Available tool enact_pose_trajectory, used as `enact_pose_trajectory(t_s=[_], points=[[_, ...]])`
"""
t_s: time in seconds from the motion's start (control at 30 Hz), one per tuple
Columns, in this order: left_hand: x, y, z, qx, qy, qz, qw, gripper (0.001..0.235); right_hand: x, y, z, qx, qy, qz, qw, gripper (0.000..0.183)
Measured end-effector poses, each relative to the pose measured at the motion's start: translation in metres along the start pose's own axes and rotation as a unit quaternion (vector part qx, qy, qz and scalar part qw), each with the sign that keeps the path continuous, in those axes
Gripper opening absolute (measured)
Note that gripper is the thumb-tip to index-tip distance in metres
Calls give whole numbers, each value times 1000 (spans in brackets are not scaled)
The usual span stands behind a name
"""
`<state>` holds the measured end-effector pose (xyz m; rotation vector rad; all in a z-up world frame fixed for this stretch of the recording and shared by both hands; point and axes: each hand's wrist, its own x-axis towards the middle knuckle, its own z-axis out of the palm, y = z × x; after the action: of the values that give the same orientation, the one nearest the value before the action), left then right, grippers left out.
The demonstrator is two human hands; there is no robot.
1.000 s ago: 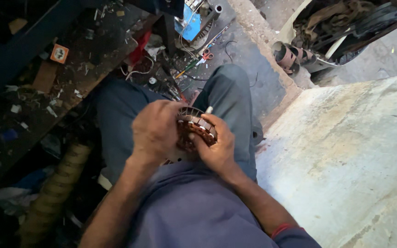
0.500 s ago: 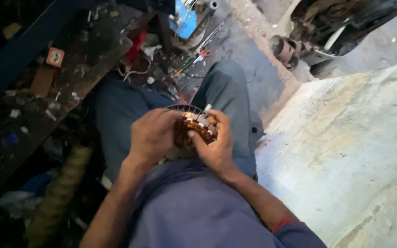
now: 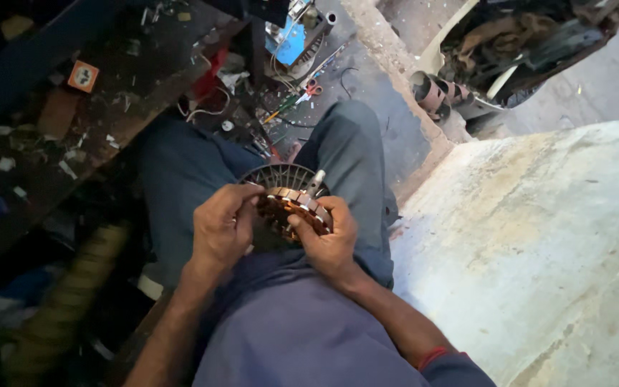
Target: The person works on a ceiling fan motor by hand, handling the internal copper-coil components and manipulating wires and small parts while seated in a workshop area.
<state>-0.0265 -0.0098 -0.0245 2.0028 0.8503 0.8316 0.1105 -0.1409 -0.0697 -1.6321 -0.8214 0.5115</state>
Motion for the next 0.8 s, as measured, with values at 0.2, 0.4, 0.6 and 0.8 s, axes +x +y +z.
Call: enact_pose_trajectory(t_s=[0.2, 0.4, 0.6, 0.8], points=[[8, -7, 0, -1, 13, 23, 1000, 29, -4, 2, -4, -2, -12, 34, 999, 36], [21, 37, 5, 118, -162, 181, 963, 35, -2, 9, -6, -82, 5, -40, 996, 33], [30, 34, -8, 121, -148, 228, 955, 43, -7, 12, -6, -68, -3, 15, 998, 29], [20, 43, 1, 145, -110, 239, 954, 38, -8, 12, -6, -43, -5, -10, 999, 35]])
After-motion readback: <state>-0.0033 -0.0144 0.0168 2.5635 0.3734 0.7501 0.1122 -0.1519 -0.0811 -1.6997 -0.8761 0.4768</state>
